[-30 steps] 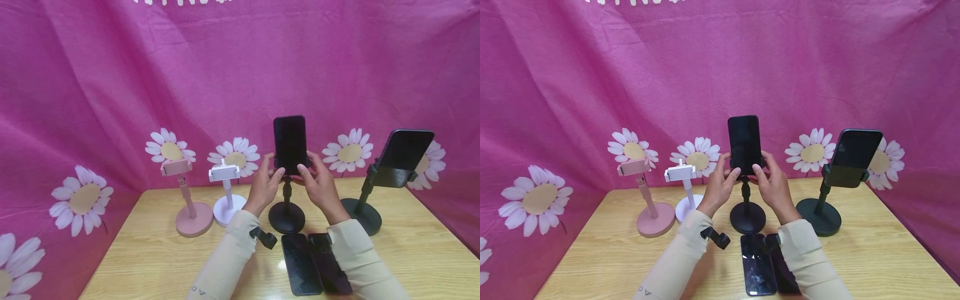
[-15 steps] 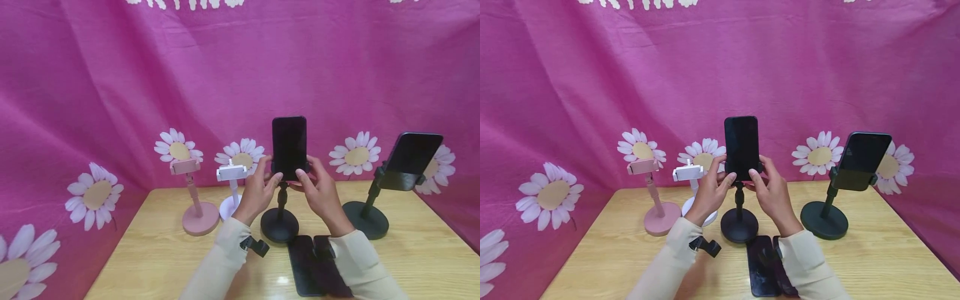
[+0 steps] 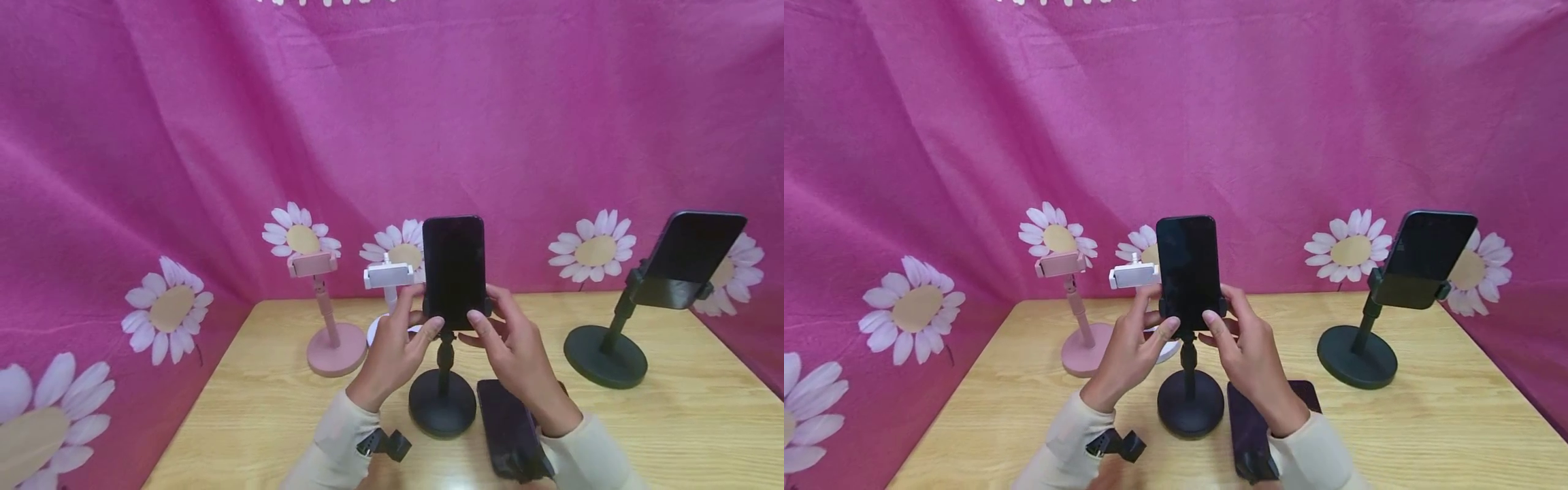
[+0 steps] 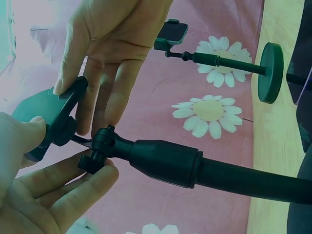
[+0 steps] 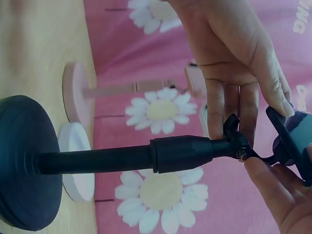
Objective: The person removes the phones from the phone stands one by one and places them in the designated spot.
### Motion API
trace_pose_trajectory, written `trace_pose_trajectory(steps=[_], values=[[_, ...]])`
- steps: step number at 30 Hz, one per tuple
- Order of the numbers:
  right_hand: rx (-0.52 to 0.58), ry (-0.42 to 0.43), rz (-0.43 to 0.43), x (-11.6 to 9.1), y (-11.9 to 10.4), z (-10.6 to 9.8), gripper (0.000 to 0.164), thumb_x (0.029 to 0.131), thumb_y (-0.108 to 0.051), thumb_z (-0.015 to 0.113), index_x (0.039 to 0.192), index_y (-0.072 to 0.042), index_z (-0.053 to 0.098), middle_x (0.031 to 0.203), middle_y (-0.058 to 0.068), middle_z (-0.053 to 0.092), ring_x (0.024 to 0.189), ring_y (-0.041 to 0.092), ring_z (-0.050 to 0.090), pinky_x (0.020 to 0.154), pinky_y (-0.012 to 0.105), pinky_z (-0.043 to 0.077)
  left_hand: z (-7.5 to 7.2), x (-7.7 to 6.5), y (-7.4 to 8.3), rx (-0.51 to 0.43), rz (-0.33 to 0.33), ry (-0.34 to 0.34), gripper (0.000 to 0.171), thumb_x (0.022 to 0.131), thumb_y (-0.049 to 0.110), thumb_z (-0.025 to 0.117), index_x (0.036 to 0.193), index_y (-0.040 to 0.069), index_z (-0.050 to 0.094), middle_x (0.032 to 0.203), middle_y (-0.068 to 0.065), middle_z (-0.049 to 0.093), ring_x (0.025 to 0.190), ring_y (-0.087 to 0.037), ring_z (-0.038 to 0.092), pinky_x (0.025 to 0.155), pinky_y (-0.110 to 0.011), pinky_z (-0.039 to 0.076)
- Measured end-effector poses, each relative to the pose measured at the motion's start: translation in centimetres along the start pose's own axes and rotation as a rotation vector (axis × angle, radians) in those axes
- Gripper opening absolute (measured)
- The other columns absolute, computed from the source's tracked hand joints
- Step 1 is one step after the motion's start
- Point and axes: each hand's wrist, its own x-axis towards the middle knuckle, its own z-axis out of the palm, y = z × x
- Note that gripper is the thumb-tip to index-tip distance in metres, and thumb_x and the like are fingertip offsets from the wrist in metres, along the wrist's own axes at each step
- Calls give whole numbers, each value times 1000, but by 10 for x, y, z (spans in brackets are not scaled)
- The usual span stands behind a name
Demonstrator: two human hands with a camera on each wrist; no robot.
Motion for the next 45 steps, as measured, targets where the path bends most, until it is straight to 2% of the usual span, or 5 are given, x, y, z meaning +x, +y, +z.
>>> trace_pose_trajectory(steps=[12, 21, 32, 40, 45], values=[[-13, -45, 4, -23, -17, 15, 44, 93, -3, 60, 134, -14, 49, 122, 13, 61, 96, 25, 69, 70, 34, 57, -14, -33, 13, -104, 7, -26, 50, 93, 15, 64, 137, 20, 40, 122, -6, 66, 104, -14, 66, 77, -27, 55], [-35, -48, -36, -33, -25, 22, 45, 91, -1, 62, 132, -16, 51, 121, 11, 62, 93, 22, 70, 69, 31, 57, -17, -49, 15, -60, 85, 4, 45, 95, 13, 61, 135, 13, 41, 121, -10, 66, 103, -17, 67, 73, -27, 57], [-37, -36, -74, -36, -22, 26, 48, 90, 4, 62, 133, -14, 51, 122, 10, 62, 96, 23, 69, 69, 33, 57, -16, -55, 9, -30, 134, 40, 44, 95, 11, 60, 135, 10, 41, 123, -13, 63, 99, -20, 69, 69, -25, 57], [-176, -3, -80, -40, -21, 26, 50, 90, -1, 65, 134, -19, 50, 117, 4, 66, 82, 12, 70, 65, 27, 57, -12, -52, -3, 126, 206, 71, 43, 93, 14, 60, 133, 12, 42, 104, -6, 70, 84, -11, 68, 60, -17, 51], [-220, 10, -74, -43, -21, 26, 50, 90, -3, 66, 134, -20, 49, 116, 3, 67, 78, 10, 67, 61, 27, 57, -8, -50, -4, 188, 207, 64, 46, 95, 21, 57, 137, 13, 39, 109, -5, 65, 79, -9, 57, 60, -15, 49]])
